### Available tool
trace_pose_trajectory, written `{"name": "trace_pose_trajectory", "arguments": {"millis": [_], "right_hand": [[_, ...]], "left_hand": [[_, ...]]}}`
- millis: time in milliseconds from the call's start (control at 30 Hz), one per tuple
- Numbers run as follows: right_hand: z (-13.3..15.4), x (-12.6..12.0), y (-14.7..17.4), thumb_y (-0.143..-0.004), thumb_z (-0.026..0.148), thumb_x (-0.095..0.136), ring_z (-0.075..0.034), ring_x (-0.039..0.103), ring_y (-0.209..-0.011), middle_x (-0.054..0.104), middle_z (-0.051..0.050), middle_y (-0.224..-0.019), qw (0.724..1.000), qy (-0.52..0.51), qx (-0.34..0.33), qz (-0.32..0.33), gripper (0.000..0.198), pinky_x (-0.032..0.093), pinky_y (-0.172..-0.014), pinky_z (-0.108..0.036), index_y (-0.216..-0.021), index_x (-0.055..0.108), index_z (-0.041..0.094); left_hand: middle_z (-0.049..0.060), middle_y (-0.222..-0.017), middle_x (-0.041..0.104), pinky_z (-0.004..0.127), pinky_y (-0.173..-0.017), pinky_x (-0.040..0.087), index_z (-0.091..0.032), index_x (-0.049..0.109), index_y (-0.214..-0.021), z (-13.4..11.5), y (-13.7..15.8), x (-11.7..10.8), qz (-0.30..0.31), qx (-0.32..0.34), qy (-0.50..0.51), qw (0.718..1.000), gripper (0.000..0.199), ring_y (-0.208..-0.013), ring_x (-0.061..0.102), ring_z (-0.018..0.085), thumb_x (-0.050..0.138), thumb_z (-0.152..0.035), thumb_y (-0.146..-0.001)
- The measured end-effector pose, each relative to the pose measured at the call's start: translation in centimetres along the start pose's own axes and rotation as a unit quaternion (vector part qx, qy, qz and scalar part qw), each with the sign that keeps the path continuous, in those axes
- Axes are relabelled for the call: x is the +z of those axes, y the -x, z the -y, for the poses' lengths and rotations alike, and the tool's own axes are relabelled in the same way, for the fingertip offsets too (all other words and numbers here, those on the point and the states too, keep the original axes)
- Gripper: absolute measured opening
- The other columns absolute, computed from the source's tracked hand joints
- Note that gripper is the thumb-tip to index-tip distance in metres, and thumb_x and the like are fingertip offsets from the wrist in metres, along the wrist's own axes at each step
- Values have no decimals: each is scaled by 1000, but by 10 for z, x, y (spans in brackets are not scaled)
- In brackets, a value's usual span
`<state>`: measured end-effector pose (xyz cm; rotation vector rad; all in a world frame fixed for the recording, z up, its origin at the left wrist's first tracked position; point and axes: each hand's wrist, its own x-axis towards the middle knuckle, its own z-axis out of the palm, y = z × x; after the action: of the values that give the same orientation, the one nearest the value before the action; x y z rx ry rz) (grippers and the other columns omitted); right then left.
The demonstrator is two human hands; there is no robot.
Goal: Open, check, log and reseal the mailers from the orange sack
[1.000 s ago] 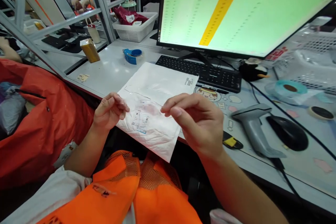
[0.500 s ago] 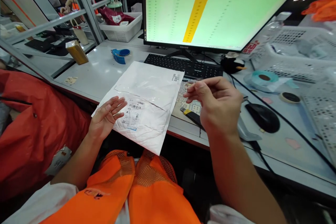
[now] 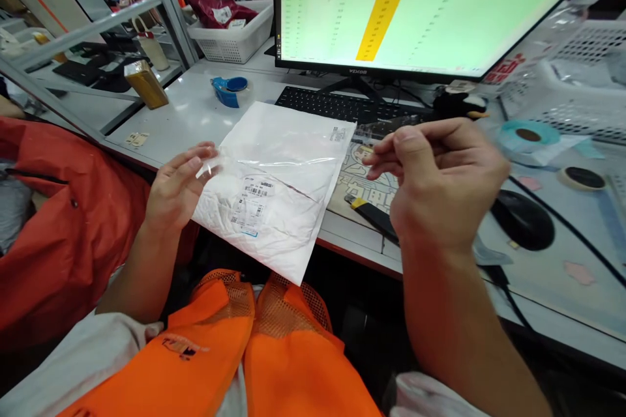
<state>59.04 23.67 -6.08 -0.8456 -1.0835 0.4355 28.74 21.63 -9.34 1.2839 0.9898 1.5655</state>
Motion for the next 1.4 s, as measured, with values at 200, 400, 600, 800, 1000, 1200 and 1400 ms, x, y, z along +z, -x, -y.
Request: {"name": "trace_pose_trajectory", "arguments": {"millis": [200,400,600,800,1000,1200,1400], "right_hand": [[-27,-3,28,-58,30,91,-18,66,-49,68,-5,-68,972,-26,231,-19,29,51,-38,-25,-63,67,16],[-60,2,65,-52,47,97,-18,70,-54,63,0,-55,933,3,360,-7,47,60,-48,-22,-65,65,16],[-81,12,79,-67,37,91,-18,70,-52,67,-3,-55,915,81,395,-36,36,60,-49,-22,-65,62,16],[-90,15,91,-76,30,80,-17,71,-55,72,-5,-61,914,156,373,-43,24,59,-52,-22,-71,60,17],[-97,11,90,-77,36,68,-20,66,-53,68,-4,-60,894,331,303,5,19,56,-57,-34,-70,60,21],[-95,13,87,-85,39,51,-28,63,-85,70,-14,-88,805,561,127,143,22,50,-81,-44,-69,50,24],[-84,-7,64,-86,59,61,-36,67,-89,72,-17,-97,692,646,244,211,39,48,-73,-45,-94,64,21]], "left_hand": [[9,-105,78,26,-72,57,-18,81,-101,31,-49,0,2,-9,-108,994,34,-85,68,16,81,-41,-77],[2,-75,69,26,-67,48,-14,81,-103,68,-78,-20,80,-76,-232,966,31,-68,57,12,76,-30,-77],[1,-74,67,28,-74,48,-14,80,-104,91,-84,-35,125,-56,-301,944,28,-71,58,13,71,-29,-81],[2,-86,75,29,-82,53,-18,80,-107,114,-78,-40,105,2,-319,942,25,-78,66,15,69,-27,-87],[5,-95,75,33,-91,55,-17,78,-109,120,-73,-30,87,64,-417,902,23,-85,68,18,64,-16,-90],[12,-102,73,45,-99,53,-15,75,-115,110,-71,-16,102,45,-540,834,27,-104,63,30,58,-17,-95],[21,-132,56,50,-102,52,-10,57,-137,105,-67,-16,35,15,-581,813,51,-125,52,38,71,-27,-91]]}}
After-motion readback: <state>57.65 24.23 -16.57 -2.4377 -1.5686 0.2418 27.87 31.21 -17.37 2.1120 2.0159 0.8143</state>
